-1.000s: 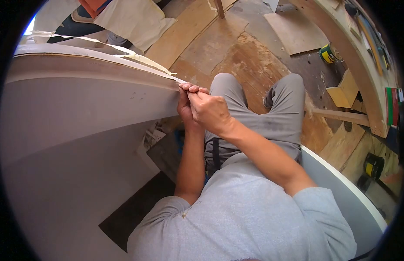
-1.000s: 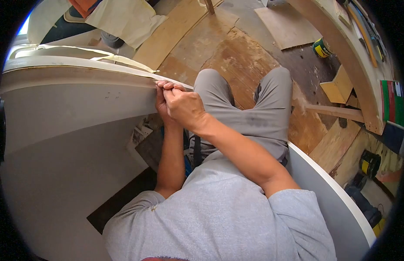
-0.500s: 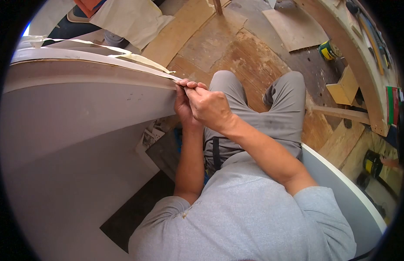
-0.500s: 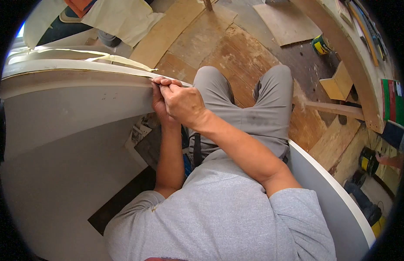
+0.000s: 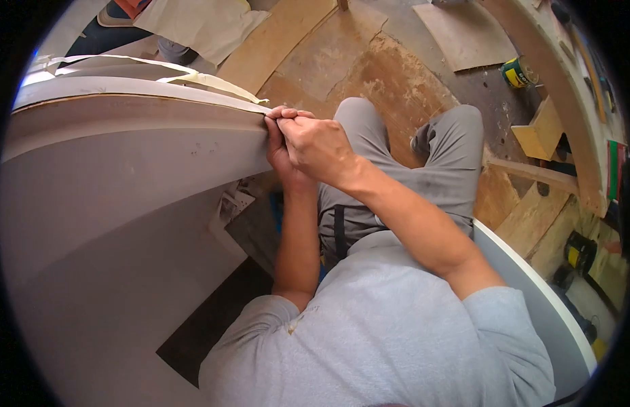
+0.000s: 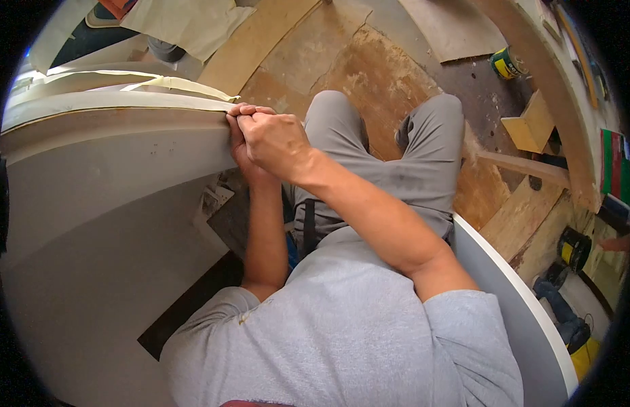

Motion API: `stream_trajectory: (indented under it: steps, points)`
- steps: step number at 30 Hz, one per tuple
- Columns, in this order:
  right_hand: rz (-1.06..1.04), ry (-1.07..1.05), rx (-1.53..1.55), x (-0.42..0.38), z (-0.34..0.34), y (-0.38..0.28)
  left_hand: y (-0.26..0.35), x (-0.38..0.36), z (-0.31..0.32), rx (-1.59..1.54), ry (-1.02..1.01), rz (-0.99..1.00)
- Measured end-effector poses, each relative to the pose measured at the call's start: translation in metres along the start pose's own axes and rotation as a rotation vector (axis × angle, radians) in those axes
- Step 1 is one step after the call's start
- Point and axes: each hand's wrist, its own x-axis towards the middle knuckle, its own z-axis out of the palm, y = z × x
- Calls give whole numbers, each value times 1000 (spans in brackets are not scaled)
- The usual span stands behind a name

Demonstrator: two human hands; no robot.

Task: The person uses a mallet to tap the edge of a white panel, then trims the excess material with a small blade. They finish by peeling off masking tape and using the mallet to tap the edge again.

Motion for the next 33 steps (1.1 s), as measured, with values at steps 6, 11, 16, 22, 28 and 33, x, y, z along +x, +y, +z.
stream_trajectory:
  steps: [6,11,16,22,28,33]
  points:
    - [92,-39,75,5,-5,-7,-6,12,48,-501,890,284]
    - [162,-120,13,5,8,-11,15,-6,-29,116,149,-11]
    - [157,-84,-28,2,6,-15,12,-9,-23,242,128,19]
    - [226,-268,-81,-7,-23,-20,16,-14,-29,203,224,-16]
    - [113,-112,-89,-25,-12,-12,4,-23,-13,212,175,-23]
    - [34,-3,-119,-24,-22,-14,2,-24,-6,109,186,-33]
